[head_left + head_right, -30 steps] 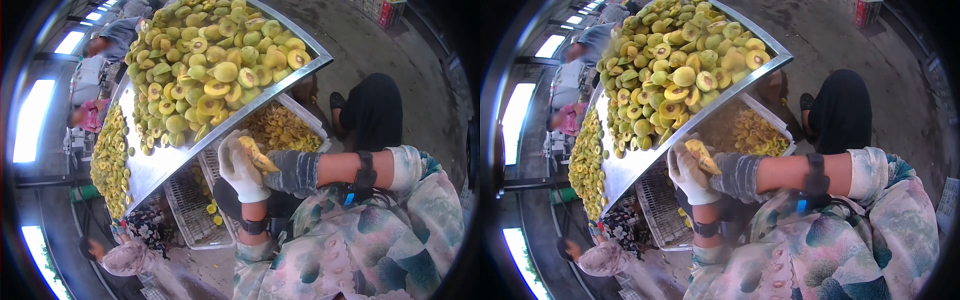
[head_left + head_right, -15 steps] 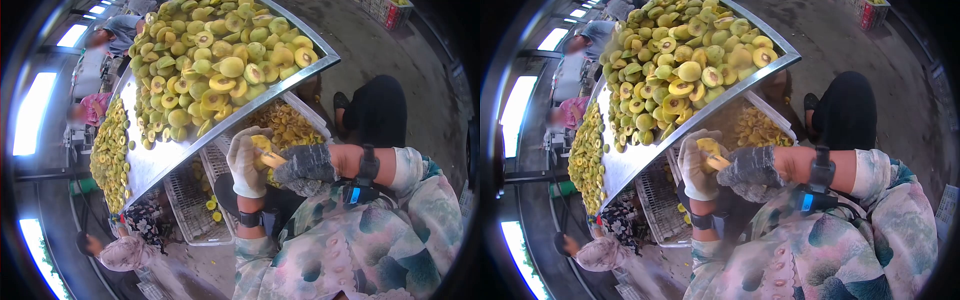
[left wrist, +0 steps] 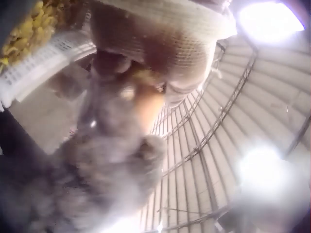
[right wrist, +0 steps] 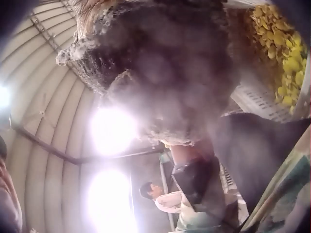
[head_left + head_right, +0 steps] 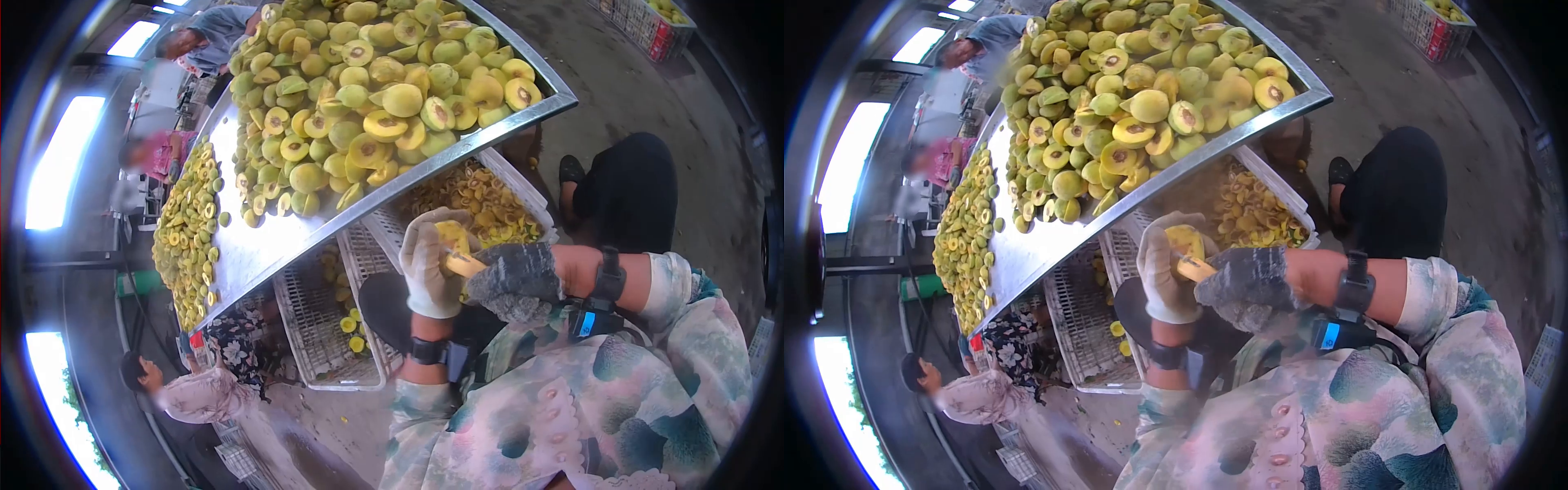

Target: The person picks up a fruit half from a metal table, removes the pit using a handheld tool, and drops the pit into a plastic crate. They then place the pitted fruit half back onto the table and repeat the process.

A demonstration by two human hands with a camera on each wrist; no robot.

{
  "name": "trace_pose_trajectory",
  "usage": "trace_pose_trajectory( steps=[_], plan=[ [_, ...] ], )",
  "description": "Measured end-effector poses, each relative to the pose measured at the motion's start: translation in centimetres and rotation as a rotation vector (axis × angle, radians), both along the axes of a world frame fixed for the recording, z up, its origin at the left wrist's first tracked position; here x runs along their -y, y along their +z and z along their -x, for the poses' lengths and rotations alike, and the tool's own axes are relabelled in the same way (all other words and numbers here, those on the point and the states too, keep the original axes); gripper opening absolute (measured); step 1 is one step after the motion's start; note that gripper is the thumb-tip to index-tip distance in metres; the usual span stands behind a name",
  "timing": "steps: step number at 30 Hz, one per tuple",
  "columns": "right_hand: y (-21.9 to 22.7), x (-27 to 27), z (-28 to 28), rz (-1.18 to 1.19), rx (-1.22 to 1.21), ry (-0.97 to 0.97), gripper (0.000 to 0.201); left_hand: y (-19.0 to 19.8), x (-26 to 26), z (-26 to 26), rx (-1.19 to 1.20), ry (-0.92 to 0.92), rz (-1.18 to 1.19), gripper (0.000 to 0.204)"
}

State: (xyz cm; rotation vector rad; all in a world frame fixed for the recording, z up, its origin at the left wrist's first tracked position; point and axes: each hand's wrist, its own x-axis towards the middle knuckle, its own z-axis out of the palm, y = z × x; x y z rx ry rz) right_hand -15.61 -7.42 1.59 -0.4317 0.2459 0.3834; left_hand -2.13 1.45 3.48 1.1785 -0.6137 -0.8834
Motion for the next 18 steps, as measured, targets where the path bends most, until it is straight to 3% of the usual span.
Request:
trace_pose_trajectory(
  steps=[1, 4, 5, 7, 8, 11, 13, 14, 16, 17, 18],
  plan=[
    [-0.8, -0.2, 0.0, -0.286, 0.031, -0.033, 0.017, -0.7, 0.5, 0.5, 0.017, 0.120, 0.038, 0.048],
    [-1.2, -0.4, -0.7, -0.462, -0.117, -0.058, 0.017, -1.0, 1.3, 1.1, -0.176, 0.339, 0.037, 0.044],
    [-0.9, -0.4, -0.8, -0.452, -0.116, -0.053, 0.017, -1.3, 1.5, 0.8, -0.176, 0.344, 0.047, 0.044],
    [0.3, -0.7, -1.0, -0.139, -0.048, -0.137, 0.018, -1.8, 1.5, 0.3, -0.090, 0.454, -0.033, 0.042],
    [-0.1, -0.6, -1.2, -0.138, -0.045, -0.133, 0.018, -1.9, 1.2, 0.1, -0.086, 0.458, -0.031, 0.042],
    [-1.2, -0.4, -1.4, -0.172, 0.022, 0.014, 0.017, -0.1, 0.1, -1.4, -0.085, 0.051, -0.011, 0.040],
    [-1.0, -1.2, -1.1, -0.394, 0.023, -0.015, 0.014, -0.2, -0.1, -1.7, -0.057, 0.015, 0.027, 0.040],
    [-1.0, -1.6, -1.2, -0.394, 0.023, -0.006, 0.014, -0.3, -0.2, -1.9, -0.030, -0.028, 0.059, 0.039],
    [-1.2, -1.9, -1.7, -0.547, -0.072, -0.051, 0.016, -1.5, 0.3, -1.9, -0.004, 0.034, 0.060, 0.040],
    [-0.7, -1.8, -2.3, -0.544, -0.071, -0.055, 0.016, -2.6, 0.6, -1.9, -0.014, 0.186, 0.049, 0.042],
    [0.2, -1.8, -3.2, -0.024, -0.024, -0.070, 0.019, -3.1, 0.8, -2.0, -0.027, 0.341, 0.038, 0.043]
  ],
)
